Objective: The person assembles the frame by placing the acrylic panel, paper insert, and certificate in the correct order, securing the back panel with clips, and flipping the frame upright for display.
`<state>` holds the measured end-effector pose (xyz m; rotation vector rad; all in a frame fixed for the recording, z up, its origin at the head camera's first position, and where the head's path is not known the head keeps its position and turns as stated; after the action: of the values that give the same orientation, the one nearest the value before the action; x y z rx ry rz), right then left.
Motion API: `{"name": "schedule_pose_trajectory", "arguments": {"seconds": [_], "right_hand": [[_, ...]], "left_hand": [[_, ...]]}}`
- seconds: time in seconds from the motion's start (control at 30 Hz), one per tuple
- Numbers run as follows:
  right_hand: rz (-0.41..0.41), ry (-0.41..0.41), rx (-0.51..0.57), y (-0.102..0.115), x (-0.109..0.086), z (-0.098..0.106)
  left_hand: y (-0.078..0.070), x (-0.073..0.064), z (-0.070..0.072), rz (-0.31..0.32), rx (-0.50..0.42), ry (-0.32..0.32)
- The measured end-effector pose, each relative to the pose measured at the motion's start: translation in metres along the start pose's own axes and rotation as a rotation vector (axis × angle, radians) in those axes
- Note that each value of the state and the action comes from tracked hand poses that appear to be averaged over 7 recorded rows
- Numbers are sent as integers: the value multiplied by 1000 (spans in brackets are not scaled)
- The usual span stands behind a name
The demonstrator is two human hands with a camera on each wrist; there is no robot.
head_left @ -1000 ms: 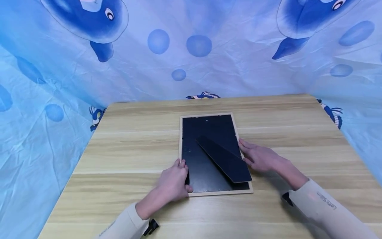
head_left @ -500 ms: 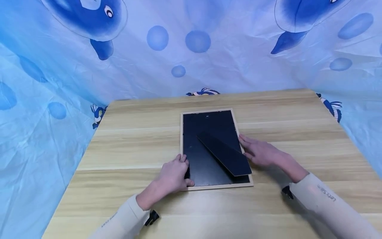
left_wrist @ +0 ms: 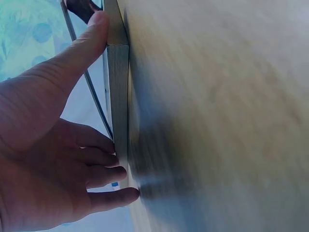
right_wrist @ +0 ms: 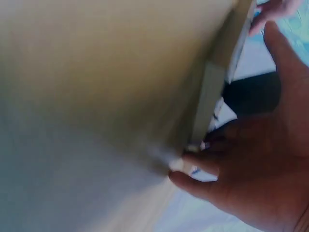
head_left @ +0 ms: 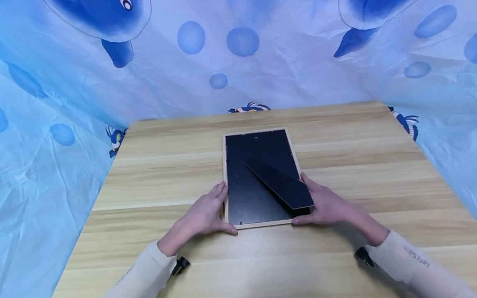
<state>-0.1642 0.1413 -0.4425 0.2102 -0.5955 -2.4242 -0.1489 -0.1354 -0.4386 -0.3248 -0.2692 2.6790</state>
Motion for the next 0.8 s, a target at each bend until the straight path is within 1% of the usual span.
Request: {"name": "schedule_pose_trajectory", "arguments": {"seconds": [0.07,0.17,0.37,0.47,0.57,0.7,0.8], "right_hand": [[-53,-36,-5,0,1,-2],[-130,-65,-6,0,1,-4],[-206,-47,-57,1,2,-9],[-219,-51,-80,2,2,-10],[-202,-60,-104,3,1,-11],[-173,-99,-117,3,-1,-11],[-177,-133,-117,2,0,-9]], "left_hand": [[0,1,0,4,-4,12],[0,2,0,11,-13,26],[1,1,1,23,-24,41],[1,1,1,22,-21,40],[1,0,0,18,-22,36],[1,1,0,2,-14,22],[1,2,1,-10,-5,8]]}}
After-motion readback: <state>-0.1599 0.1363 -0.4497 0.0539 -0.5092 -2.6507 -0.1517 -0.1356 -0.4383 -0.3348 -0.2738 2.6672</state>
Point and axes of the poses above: each hand's wrist, its own x-axis towards the middle knuckle, its own z-axis out of the back of the hand, y = z × x, the point moved 6 cm from there along x, towards the middle knuckle
